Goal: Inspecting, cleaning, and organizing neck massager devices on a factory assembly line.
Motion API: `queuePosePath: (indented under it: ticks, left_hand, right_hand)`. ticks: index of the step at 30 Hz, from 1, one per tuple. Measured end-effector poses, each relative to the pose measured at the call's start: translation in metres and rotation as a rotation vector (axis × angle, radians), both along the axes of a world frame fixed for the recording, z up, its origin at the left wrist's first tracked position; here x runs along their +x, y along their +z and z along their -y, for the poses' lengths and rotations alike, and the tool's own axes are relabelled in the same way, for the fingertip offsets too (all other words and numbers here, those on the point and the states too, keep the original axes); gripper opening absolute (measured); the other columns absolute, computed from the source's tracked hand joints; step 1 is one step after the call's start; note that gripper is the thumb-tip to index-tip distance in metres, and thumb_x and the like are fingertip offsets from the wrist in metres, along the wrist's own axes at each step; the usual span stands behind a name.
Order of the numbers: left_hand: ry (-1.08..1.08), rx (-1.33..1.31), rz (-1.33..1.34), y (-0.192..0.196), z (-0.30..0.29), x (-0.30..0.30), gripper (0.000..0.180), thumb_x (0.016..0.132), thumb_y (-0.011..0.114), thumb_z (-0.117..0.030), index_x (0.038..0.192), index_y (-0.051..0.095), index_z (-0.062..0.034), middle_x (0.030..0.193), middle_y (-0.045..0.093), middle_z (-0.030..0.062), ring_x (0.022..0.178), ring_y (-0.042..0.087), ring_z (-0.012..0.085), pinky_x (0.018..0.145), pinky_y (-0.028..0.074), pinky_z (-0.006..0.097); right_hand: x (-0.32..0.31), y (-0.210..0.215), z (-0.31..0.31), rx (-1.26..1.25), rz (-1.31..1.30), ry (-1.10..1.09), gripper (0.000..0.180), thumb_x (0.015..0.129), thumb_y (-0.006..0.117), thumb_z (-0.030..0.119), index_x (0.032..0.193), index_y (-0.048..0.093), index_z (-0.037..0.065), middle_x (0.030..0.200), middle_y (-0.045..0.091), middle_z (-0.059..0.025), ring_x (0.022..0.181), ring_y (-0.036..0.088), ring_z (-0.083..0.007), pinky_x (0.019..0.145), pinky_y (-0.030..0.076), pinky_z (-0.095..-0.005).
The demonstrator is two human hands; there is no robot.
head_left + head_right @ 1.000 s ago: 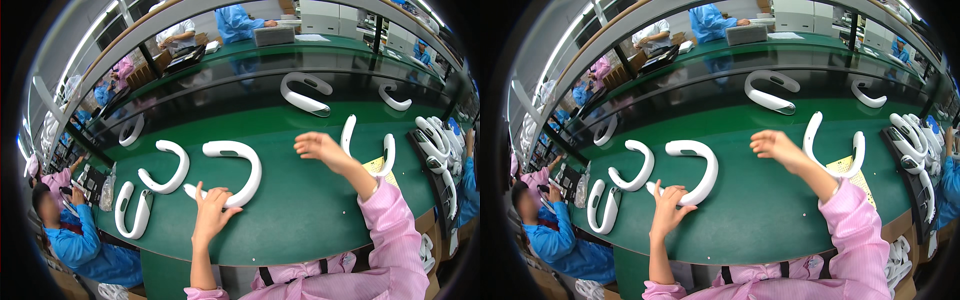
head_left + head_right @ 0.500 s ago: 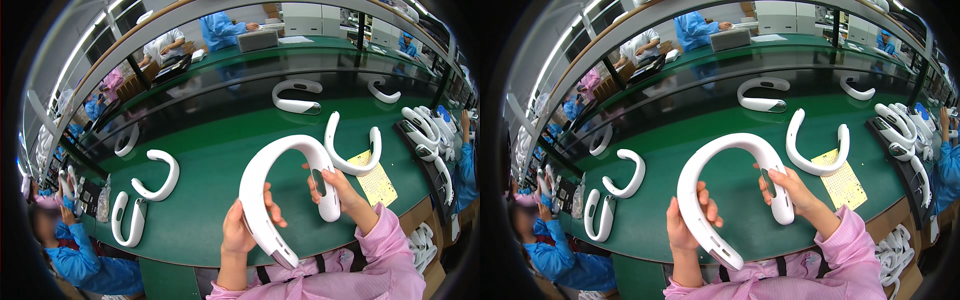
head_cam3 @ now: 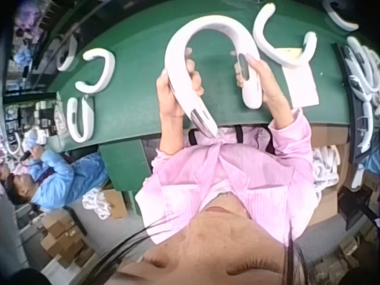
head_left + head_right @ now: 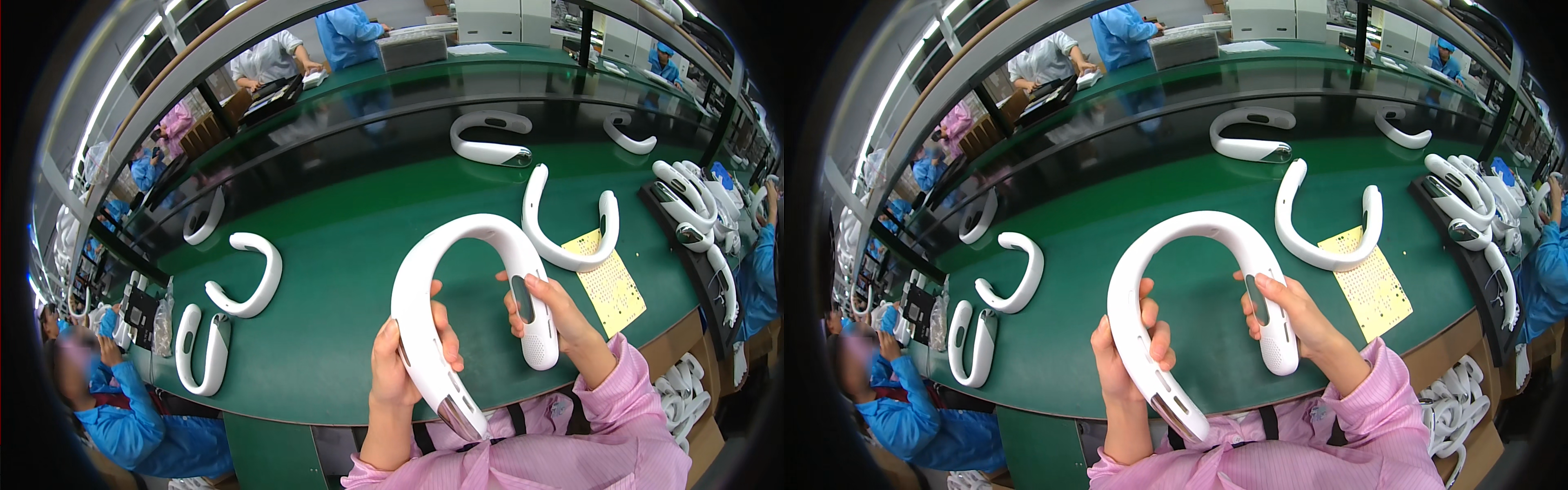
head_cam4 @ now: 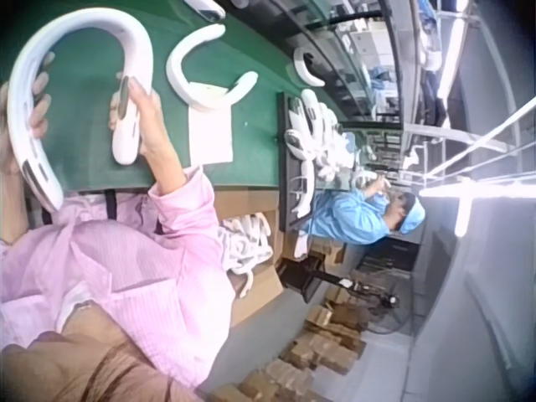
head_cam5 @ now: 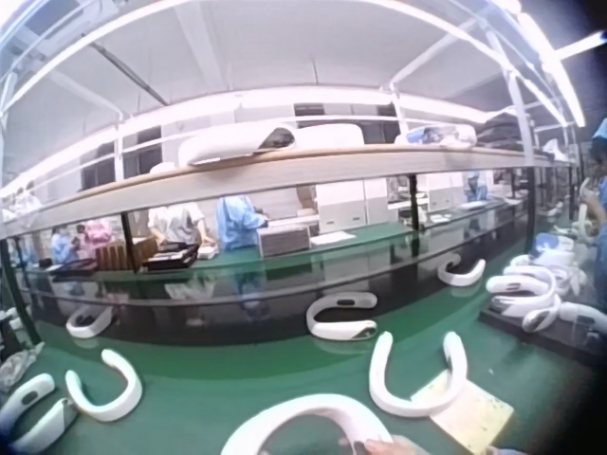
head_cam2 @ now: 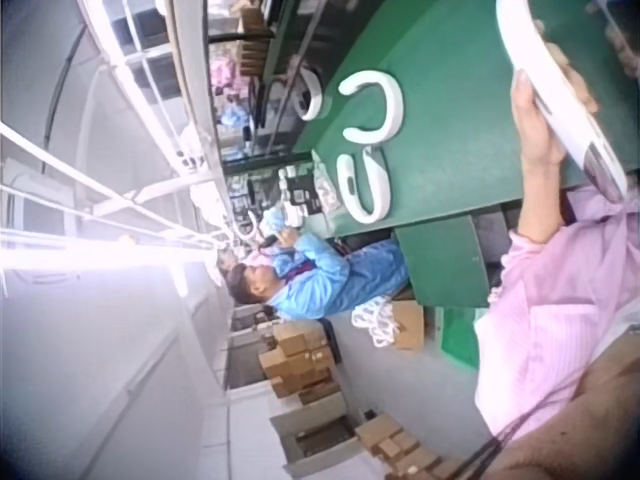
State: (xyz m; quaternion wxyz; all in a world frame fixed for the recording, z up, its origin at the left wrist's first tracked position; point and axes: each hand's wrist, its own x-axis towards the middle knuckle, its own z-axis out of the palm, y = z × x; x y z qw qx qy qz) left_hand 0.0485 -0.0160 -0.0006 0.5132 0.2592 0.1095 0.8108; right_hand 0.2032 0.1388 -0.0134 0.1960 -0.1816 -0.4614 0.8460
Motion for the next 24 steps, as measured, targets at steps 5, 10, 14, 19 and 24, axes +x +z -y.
queuePosePath:
  ticks: [5, 10, 14, 19, 24]
  left_hand:
    - [0.001, 0.003, 0.031, 0.003, 0.000, 0.004, 0.053, 0.093, 0.039, -0.028, 0.132, 0.029, 0.0069, 0.091, 0.054, 0.0136, 0.064, 0.055, 0.0211, 0.051, 0.055, 0.037]
    - [0.130, -0.265, -0.224, 0.037, -0.011, 0.027, 0.055, 0.089, 0.043, -0.030, 0.124, 0.033, 0.0102, 0.091, 0.056, 0.0184, 0.060, 0.061, 0.0246, 0.051, 0.055, 0.035]
    - [0.225, -0.414, -0.431, 0.060, -0.011, 0.054, 0.045, 0.084, 0.044, -0.025, 0.112, 0.036, 0.0100, 0.090, 0.056, 0.0234, 0.062, 0.063, 0.0256, 0.053, 0.055, 0.036]
    - [0.217, -0.448, -0.485, 0.062, -0.012, 0.058, 0.047, 0.085, 0.043, -0.027, 0.114, 0.034, 0.0091, 0.092, 0.057, 0.0238, 0.063, 0.064, 0.0262, 0.054, 0.056, 0.036]
    - [0.216, -0.455, -0.486, 0.062, -0.010, 0.058, 0.049, 0.084, 0.046, -0.028, 0.115, 0.034, 0.0089, 0.090, 0.057, 0.0235, 0.061, 0.064, 0.0265, 0.053, 0.056, 0.036]
  right_hand:
    - [0.001, 0.004, 0.001, 0.040, 0.009, -0.013, 0.046, 0.091, 0.050, 0.034, 0.119, 0.044, -0.002, 0.077, 0.057, -0.0071, 0.056, 0.058, -0.0123, 0.049, 0.049, -0.0250]
    - [-0.006, -0.013, -0.003, 0.042, 0.186, -0.051, 0.044, 0.094, 0.046, 0.039, 0.108, 0.049, -0.003, 0.085, 0.061, -0.0109, 0.070, 0.063, -0.0178, 0.061, 0.055, -0.0314]
    - [-0.013, -0.015, 0.009, 0.002, 0.154, 0.095, 0.039, 0.096, 0.042, 0.038, 0.108, 0.050, 0.001, 0.089, 0.059, -0.0071, 0.077, 0.059, -0.0144, 0.068, 0.050, -0.0274]
    - [-0.015, -0.015, 0.011, 0.003, 0.169, 0.062, 0.037, 0.097, 0.038, 0.036, 0.106, 0.051, 0.003, 0.089, 0.058, -0.0062, 0.080, 0.058, -0.0124, 0.069, 0.050, -0.0275]
    - [-0.014, -0.020, 0.007, 0.033, 0.193, 0.085, 0.040, 0.096, 0.041, 0.040, 0.106, 0.051, 0.003, 0.091, 0.058, -0.0062, 0.081, 0.058, -0.0128, 0.070, 0.050, -0.0277]
